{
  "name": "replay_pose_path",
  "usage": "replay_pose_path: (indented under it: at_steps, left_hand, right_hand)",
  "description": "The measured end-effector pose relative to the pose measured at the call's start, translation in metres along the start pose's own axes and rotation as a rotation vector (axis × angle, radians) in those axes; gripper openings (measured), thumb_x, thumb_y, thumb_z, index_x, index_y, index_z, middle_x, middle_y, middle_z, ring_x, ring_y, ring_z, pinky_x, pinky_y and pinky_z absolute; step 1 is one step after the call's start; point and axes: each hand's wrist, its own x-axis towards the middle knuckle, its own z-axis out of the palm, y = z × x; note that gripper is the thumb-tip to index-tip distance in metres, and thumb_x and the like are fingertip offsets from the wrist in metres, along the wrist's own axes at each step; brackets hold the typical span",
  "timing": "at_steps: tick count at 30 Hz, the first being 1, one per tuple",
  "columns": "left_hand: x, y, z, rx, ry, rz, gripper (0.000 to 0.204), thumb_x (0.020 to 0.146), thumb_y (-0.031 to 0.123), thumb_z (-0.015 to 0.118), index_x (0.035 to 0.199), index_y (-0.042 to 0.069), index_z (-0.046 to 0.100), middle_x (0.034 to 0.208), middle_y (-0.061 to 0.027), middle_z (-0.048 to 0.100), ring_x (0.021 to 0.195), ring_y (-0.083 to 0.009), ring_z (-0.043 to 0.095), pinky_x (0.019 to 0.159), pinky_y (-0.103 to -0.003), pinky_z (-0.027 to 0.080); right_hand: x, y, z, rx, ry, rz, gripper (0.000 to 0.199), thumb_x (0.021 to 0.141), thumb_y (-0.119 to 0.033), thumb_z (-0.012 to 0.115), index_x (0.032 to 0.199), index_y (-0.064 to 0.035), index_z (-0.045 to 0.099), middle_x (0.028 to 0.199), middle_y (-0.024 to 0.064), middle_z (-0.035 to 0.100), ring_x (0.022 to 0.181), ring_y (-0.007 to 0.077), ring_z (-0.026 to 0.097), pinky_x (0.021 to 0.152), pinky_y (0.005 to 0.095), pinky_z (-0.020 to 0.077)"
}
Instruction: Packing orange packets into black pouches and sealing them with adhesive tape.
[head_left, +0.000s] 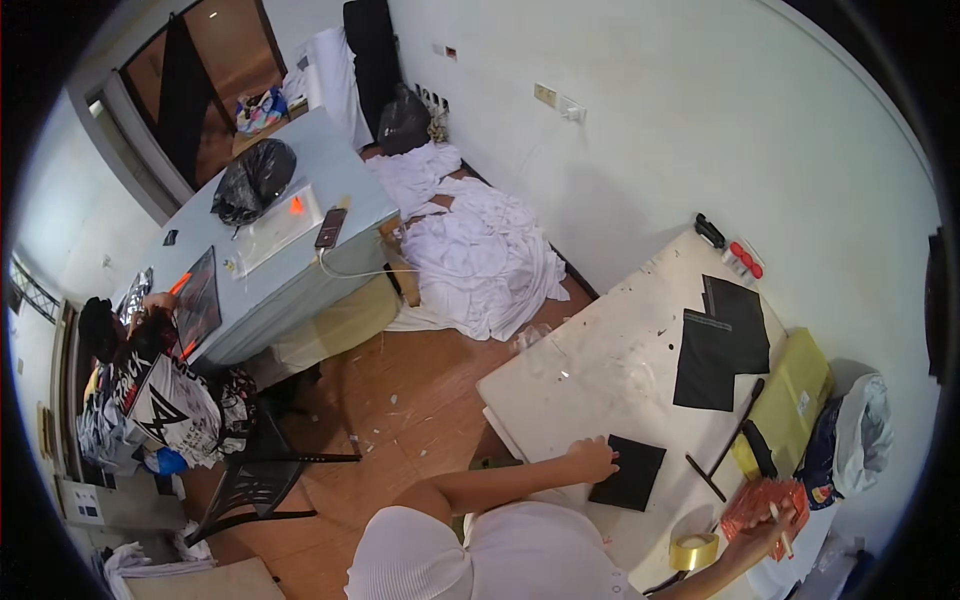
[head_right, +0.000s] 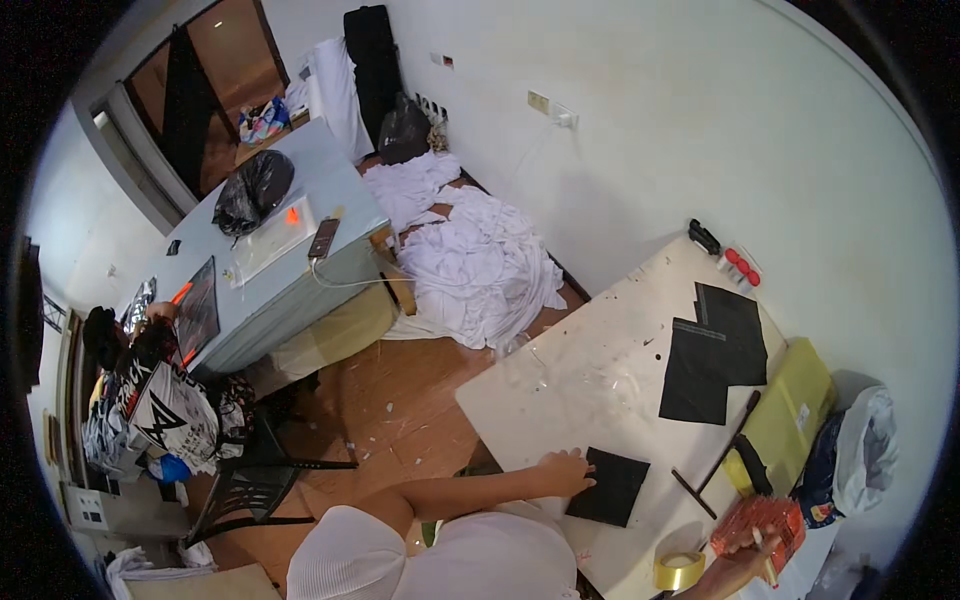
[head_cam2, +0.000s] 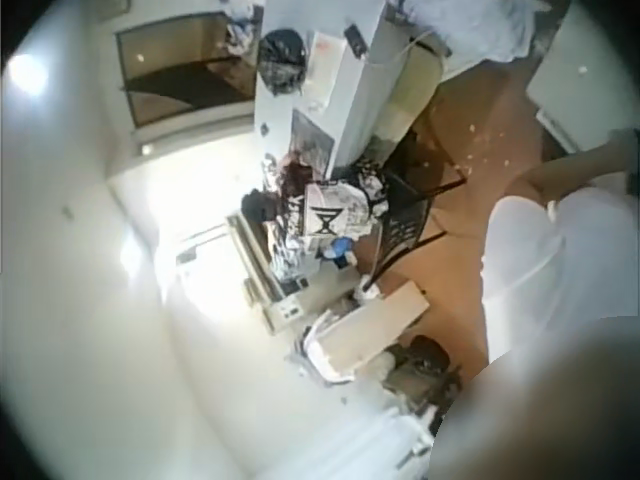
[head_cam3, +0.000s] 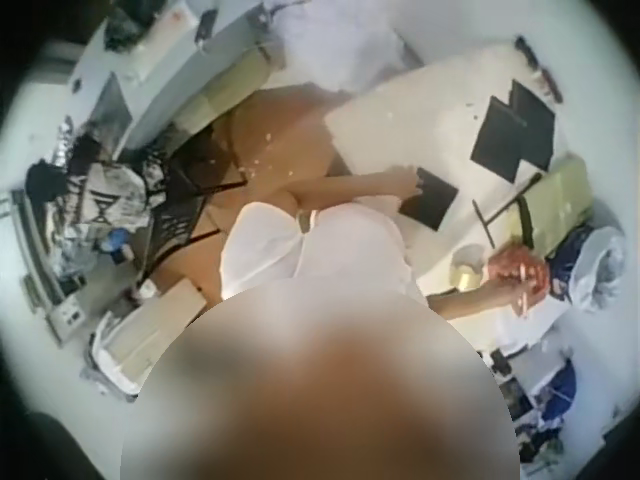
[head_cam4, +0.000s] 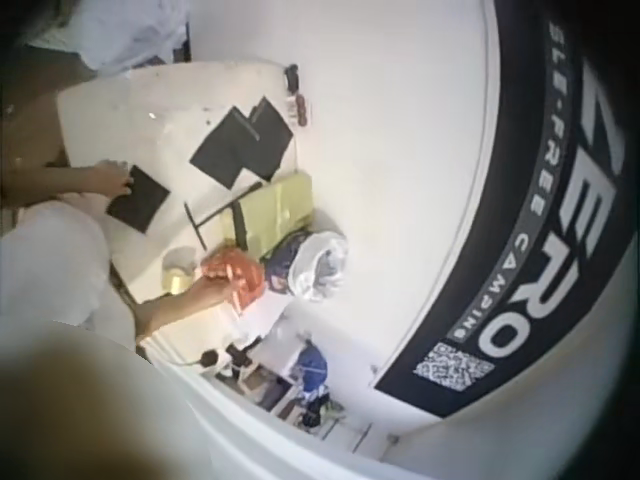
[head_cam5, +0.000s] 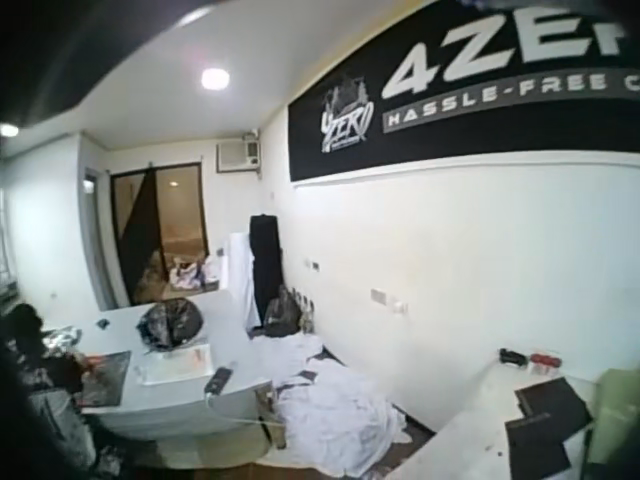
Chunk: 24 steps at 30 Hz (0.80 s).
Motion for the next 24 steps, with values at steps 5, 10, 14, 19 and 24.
replay_pose_path:
  at_steps: [5, 10, 14, 19, 24]
  left_hand:
    - [-0.007, -0.010, -0.006, -0.200, -0.054, -0.068, 0.049, 0.085, 0.044, 0.046, 0.113, 0.004, 0.053, 0.112, -0.0183, 0.051, 0.103, -0.0336, 0.053, 0.084, -0.043, 0.045]
    - [0.004, -0.014, -0.005, -0.213, -0.002, -0.058, 0.045, 0.085, 0.040, 0.048, 0.108, 0.002, 0.055, 0.110, -0.0190, 0.051, 0.098, -0.0338, 0.055, 0.083, -0.044, 0.045]
    - [0.007, -0.013, -0.001, -0.196, 0.052, -0.048, 0.041, 0.085, 0.038, 0.049, 0.103, 0.002, 0.056, 0.109, -0.0195, 0.050, 0.096, -0.0341, 0.056, 0.082, -0.044, 0.045]
    - [0.013, -0.012, 0.003, -0.184, 0.049, 0.024, 0.039, 0.085, 0.035, 0.049, 0.100, 0.000, 0.057, 0.110, -0.0211, 0.048, 0.094, -0.0348, 0.057, 0.079, -0.045, 0.047]
    - [0.021, -0.012, 0.004, -0.162, 0.040, 0.023, 0.039, 0.084, 0.035, 0.049, 0.100, 0.000, 0.057, 0.108, -0.0216, 0.050, 0.095, -0.0354, 0.057, 0.079, -0.045, 0.047]
  right_hand:
    - [0.020, 0.046, 0.027, -0.114, 0.115, 0.056, 0.033, 0.090, -0.035, 0.048, 0.111, -0.0092, 0.050, 0.072, -0.0012, 0.048, 0.059, 0.0056, 0.044, 0.048, 0.0179, 0.0329]
    - [-0.008, 0.101, 0.040, -0.524, -0.095, 0.053, 0.036, 0.090, -0.037, 0.048, 0.111, -0.0082, 0.051, 0.080, 0.0005, 0.053, 0.074, 0.0095, 0.052, 0.063, 0.0217, 0.0416]
    - [-0.037, 0.143, 0.026, -0.624, -0.104, 0.227, 0.035, 0.091, -0.035, 0.046, 0.109, -0.0050, 0.052, 0.091, 0.0064, 0.056, 0.085, 0.0151, 0.054, 0.075, 0.0263, 0.0429]
    - [-0.080, 0.165, 0.021, -0.700, -0.091, -0.080, 0.032, 0.092, -0.026, 0.047, 0.108, 0.0007, 0.049, 0.099, 0.0100, 0.055, 0.091, 0.0186, 0.054, 0.084, 0.0318, 0.0413]
    - [-0.108, 0.150, 0.028, -0.678, -0.131, 0.113, 0.026, 0.092, -0.018, 0.046, 0.111, -0.0007, 0.046, 0.100, 0.0096, 0.054, 0.082, 0.0148, 0.054, 0.070, 0.0243, 0.0446]
